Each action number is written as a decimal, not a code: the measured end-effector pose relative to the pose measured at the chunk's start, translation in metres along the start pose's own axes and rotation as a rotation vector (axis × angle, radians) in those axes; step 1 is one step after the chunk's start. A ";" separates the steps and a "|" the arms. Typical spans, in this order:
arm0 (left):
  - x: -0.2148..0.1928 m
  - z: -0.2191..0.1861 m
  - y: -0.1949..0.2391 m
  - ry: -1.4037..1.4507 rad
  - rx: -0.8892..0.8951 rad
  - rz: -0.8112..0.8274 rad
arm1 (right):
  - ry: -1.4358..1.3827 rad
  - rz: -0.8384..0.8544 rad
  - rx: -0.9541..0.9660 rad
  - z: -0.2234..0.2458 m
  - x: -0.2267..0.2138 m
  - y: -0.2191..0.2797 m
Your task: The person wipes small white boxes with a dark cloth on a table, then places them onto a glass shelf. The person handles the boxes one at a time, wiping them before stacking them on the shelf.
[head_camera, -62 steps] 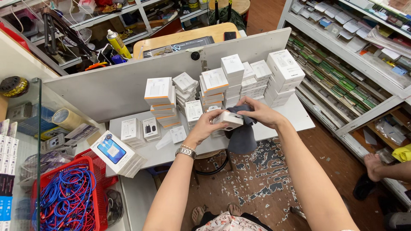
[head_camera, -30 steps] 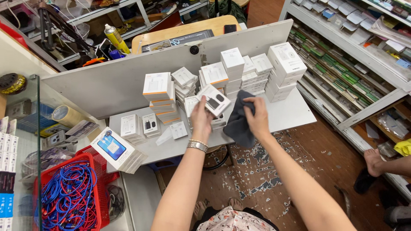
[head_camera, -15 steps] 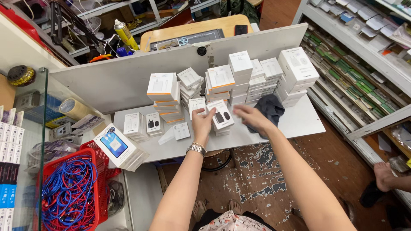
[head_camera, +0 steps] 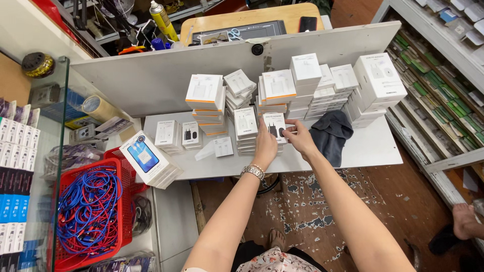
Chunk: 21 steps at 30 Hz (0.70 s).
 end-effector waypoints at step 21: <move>-0.200 0.031 0.032 0.118 -0.169 -0.421 | 0.259 0.105 -0.361 0.115 0.168 0.003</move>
Point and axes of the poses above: each hand's wrist, its own y-axis away from the middle knuckle, its own x-axis out of the palm, z = x × y, the point moved 9 cm from there along -y, towards the middle knuckle, and after that the axes turned 14 degrees about -x, right-handed, at the moved point
